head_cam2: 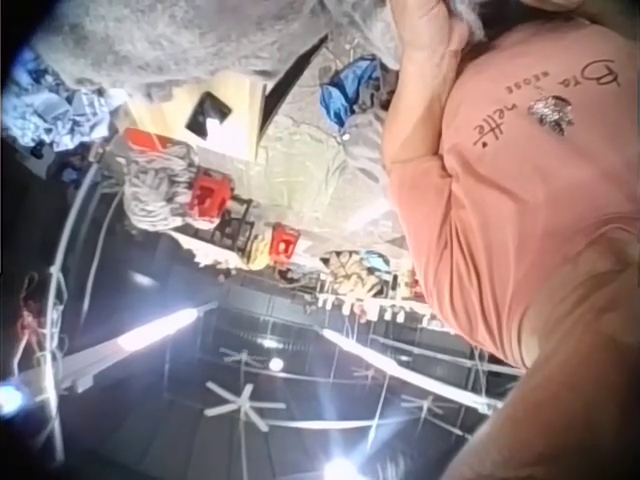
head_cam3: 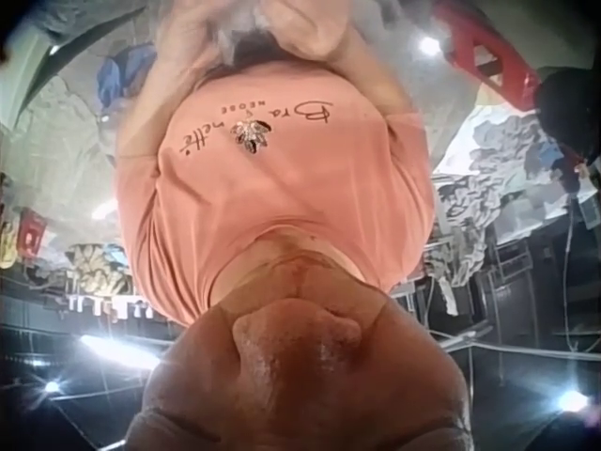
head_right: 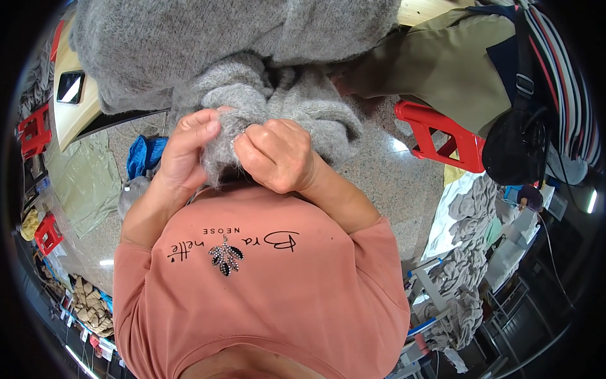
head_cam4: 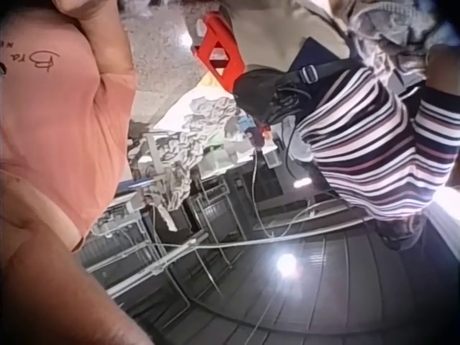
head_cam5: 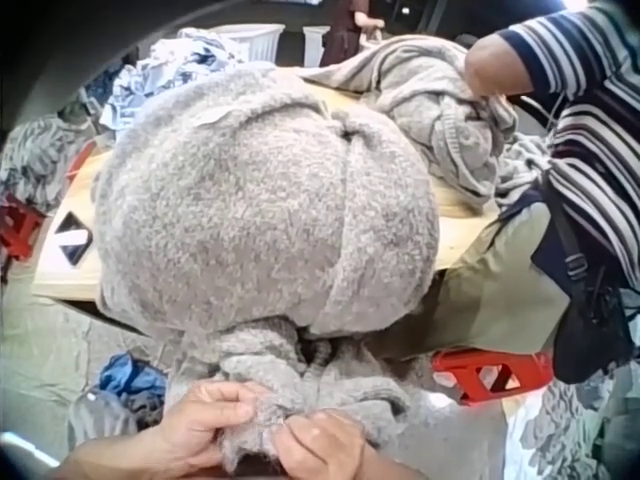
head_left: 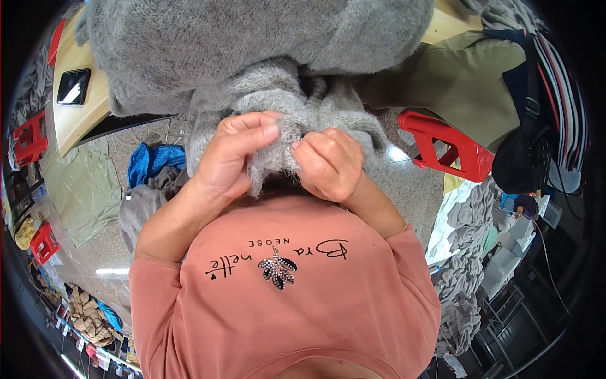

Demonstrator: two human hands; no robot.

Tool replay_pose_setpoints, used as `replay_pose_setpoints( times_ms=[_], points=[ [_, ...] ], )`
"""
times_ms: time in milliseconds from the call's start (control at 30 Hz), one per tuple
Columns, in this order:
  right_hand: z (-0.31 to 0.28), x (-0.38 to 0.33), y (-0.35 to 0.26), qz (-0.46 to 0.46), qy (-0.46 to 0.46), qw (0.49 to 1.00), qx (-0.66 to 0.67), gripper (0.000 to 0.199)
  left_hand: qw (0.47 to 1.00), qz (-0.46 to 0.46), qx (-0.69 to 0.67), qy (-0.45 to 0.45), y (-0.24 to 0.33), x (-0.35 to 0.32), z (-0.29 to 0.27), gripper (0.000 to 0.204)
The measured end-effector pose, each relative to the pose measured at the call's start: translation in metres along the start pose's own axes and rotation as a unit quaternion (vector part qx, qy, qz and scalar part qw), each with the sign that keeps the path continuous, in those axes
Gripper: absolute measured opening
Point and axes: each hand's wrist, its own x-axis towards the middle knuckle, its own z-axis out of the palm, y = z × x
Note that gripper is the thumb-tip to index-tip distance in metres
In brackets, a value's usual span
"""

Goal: Inspecting fuzzy grey sweaters and removing loose threads or lint by hand on a factory floor.

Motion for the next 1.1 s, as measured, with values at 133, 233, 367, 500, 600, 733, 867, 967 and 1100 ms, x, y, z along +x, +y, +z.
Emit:
replay_pose_setpoints(
  times_ms=[133,233,367,500,600,733,867,967,1100],
  points=[
    [0.002,0.000,-0.001,0.007,0.008,1.000,0.000,0.035,0.994,0.032,0.100,0.009,0.000,-0.002,0.003,0.020],
    [0.003,-0.001,0.000,0.045,0.005,0.999,0.004,0.038,0.994,0.037,0.105,0.010,0.000,0.000,0.000,0.019],
    [-0.008,0.000,-0.002,0.043,-0.029,0.998,0.023,0.041,0.996,0.030,0.083,0.002,0.002,-0.002,0.004,0.017],
    [-0.011,0.002,-0.009,0.004,0.016,0.999,0.036,0.033,0.985,0.093,0.143,-0.007,0.000,-0.004,0.005,0.014],
    [-0.008,0.007,-0.008,-0.002,0.006,1.000,0.022,0.029,0.974,0.129,0.188,-0.013,-0.001,-0.005,0.006,0.013],
    [-0.005,0.005,-0.007,0.002,-0.017,1.000,0.018,0.028,0.970,0.121,0.208,-0.022,0.001,-0.006,0.001,0.010],
    [-0.005,0.007,-0.007,0.018,-0.007,1.000,0.013,0.026,0.958,0.166,0.233,-0.030,0.000,-0.008,0.006,0.011],
    [-0.004,0.011,-0.004,0.018,-0.044,0.999,0.003,0.025,0.934,0.221,0.280,-0.005,-0.003,-0.006,0.001,0.014],
    [0.007,0.010,0.005,0.030,-0.011,0.999,0.038,0.026,0.925,0.240,0.295,0.001,-0.004,-0.002,-0.003,0.014]
  ],
)
